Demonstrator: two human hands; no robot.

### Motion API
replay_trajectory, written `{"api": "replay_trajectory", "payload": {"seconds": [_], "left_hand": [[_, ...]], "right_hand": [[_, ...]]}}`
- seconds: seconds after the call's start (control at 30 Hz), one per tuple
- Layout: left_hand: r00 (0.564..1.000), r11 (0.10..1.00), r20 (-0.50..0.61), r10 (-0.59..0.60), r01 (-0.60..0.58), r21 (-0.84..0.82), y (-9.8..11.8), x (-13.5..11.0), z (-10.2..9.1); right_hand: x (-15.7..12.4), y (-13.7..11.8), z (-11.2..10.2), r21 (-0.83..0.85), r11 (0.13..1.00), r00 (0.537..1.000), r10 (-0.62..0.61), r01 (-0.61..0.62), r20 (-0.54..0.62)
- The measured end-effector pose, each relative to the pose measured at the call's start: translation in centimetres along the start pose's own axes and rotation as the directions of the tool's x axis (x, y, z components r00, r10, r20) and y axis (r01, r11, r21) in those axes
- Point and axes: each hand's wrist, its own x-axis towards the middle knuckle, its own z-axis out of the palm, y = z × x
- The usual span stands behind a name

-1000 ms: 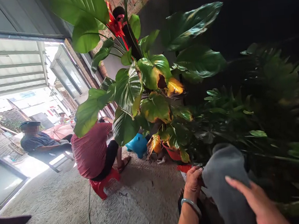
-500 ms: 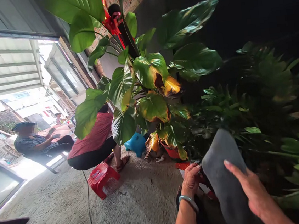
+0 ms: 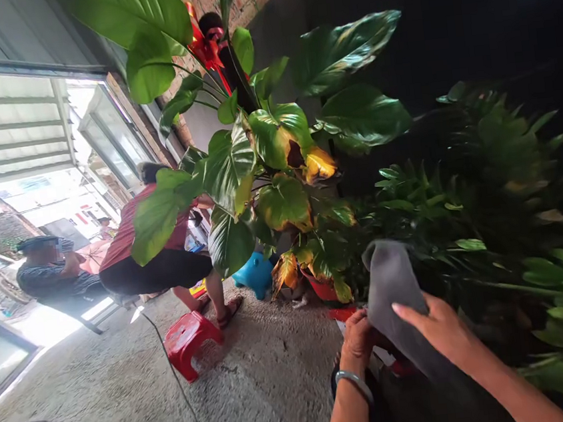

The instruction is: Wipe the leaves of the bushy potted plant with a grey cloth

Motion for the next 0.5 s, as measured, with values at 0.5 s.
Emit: {"api": "replay_trajectory", "payload": {"seconds": [0.5], "left_hand": [[0.999,0.999,-0.043,0.011,-0.013,-0.040,-0.5,0.6,-0.8]], "right_hand": [[2.7,-2.7,1.5,-0.587,0.776,0.972,-0.217,0.231,0.095]]}}
